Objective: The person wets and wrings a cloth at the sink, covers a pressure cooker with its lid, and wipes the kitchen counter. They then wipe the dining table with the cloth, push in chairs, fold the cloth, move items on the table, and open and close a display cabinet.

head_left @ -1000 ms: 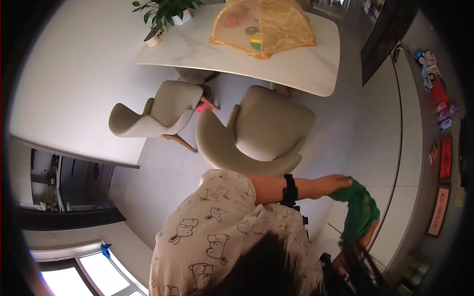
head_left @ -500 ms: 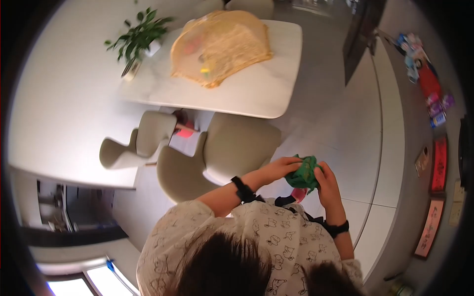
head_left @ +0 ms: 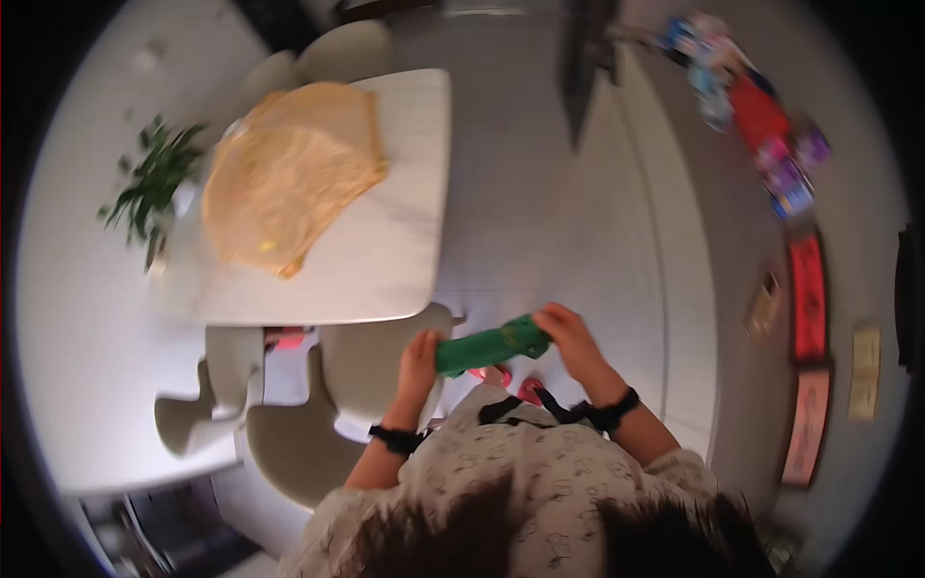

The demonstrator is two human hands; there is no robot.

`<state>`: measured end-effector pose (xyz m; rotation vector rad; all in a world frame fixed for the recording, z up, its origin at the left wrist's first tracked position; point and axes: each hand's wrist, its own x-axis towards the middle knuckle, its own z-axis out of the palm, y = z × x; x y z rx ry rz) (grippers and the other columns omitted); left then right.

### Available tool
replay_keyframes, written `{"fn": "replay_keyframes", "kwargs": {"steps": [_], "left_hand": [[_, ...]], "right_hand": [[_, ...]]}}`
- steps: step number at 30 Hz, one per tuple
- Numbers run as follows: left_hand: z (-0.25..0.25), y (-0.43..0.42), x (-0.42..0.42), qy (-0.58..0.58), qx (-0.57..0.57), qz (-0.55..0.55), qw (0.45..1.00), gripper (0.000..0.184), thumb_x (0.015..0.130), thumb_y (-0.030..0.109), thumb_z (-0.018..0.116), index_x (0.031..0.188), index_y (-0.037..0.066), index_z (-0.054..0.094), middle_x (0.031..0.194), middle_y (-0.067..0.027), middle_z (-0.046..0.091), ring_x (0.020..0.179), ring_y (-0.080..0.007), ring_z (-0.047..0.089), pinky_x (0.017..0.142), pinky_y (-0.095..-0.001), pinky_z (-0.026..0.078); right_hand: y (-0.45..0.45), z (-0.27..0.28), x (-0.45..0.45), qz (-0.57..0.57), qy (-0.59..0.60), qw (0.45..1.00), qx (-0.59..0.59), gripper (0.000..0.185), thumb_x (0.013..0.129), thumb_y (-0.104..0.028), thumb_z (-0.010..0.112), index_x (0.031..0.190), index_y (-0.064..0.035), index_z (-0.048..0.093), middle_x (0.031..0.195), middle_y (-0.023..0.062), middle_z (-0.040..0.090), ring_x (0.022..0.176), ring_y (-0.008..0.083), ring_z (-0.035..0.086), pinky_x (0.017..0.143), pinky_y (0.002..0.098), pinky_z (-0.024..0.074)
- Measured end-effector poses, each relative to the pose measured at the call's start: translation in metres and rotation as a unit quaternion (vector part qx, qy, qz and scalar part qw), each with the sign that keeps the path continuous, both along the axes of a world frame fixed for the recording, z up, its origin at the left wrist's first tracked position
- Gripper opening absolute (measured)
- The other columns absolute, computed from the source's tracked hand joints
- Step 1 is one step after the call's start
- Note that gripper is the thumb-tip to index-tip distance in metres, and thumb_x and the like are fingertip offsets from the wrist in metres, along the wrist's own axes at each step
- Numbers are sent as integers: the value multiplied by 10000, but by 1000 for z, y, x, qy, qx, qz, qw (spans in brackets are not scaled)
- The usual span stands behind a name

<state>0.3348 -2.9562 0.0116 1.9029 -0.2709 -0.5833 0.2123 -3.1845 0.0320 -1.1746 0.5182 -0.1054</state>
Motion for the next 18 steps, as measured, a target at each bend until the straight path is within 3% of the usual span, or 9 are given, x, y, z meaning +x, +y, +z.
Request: {"fn": "replay_keyframes", "kwargs": {"steps": [1,3,4,6,8,9,14,16,18], "left_hand": [[-2,-5,13,-41,-22,12,999,260,926,223,416,842,28,567,717,-36,572,655,-100,494,584,-252,401],[14,-14,48,-137,-16,36,990,231,911,234,425,854,56,562,645,-124,555,618,-260,564,587,-350,436],[23,-14,62,-134,-19,71,988,231,911,234,425,854,56,562,645,-124,555,618,-260,564,587,-350,436],[39,-8,102,-216,92,-14,972,179,897,238,440,865,105,555,687,-149,567,692,-331,573,606,-399,445],[49,-3,124,-238,129,-1,963,169,895,215,441,863,99,559,718,-150,568,713,-341,563,613,-393,443],[54,7,144,-259,162,-17,952,161,894,193,442,860,93,563,748,-150,570,734,-351,554,620,-387,441],[112,32,204,-355,94,131,921,163,910,162,440,875,53,557,701,-117,556,642,-253,544,622,-321,441],[141,35,202,-324,15,175,929,196,930,174,427,902,42,569,740,-62,546,693,-163,503,679,-259,419],[130,43,203,-304,6,177,936,198,931,170,427,901,35,570,767,-51,543,734,-150,489,705,-253,408]], "right_hand": [[-3,1,8,-9,-19,1000,-4,203,871,-240,541,833,-44,574,738,-7,532,710,65,477,645,230,395],[-5,9,32,11,-8,999,47,221,877,-246,536,840,-32,576,770,1,547,733,75,494,671,235,406],[-8,13,43,-15,18,994,107,240,883,-251,530,846,-19,578,802,10,562,756,84,512,696,240,418],[-12,16,82,32,24,994,103,258,881,-265,536,866,-11,583,828,17,571,783,94,523,724,246,422],[-15,16,104,68,30,991,112,279,878,-278,541,885,-3,589,854,24,581,809,103,534,752,252,425],[-11,23,132,94,32,995,27,301,874,-286,546,924,6,594,886,32,588,827,104,535,772,252,419],[-11,61,248,190,-85,949,-236,360,866,-303,558,1034,12,604,977,28,598,888,100,517,809,254,401],[-8,67,272,202,-120,950,-206,337,862,-276,564,1022,17,604,977,29,600,891,97,517,808,254,403],[-5,58,294,215,-183,941,-186,256,852,-203,576,964,24,613,994,53,613,894,108,536,806,264,415]]}}
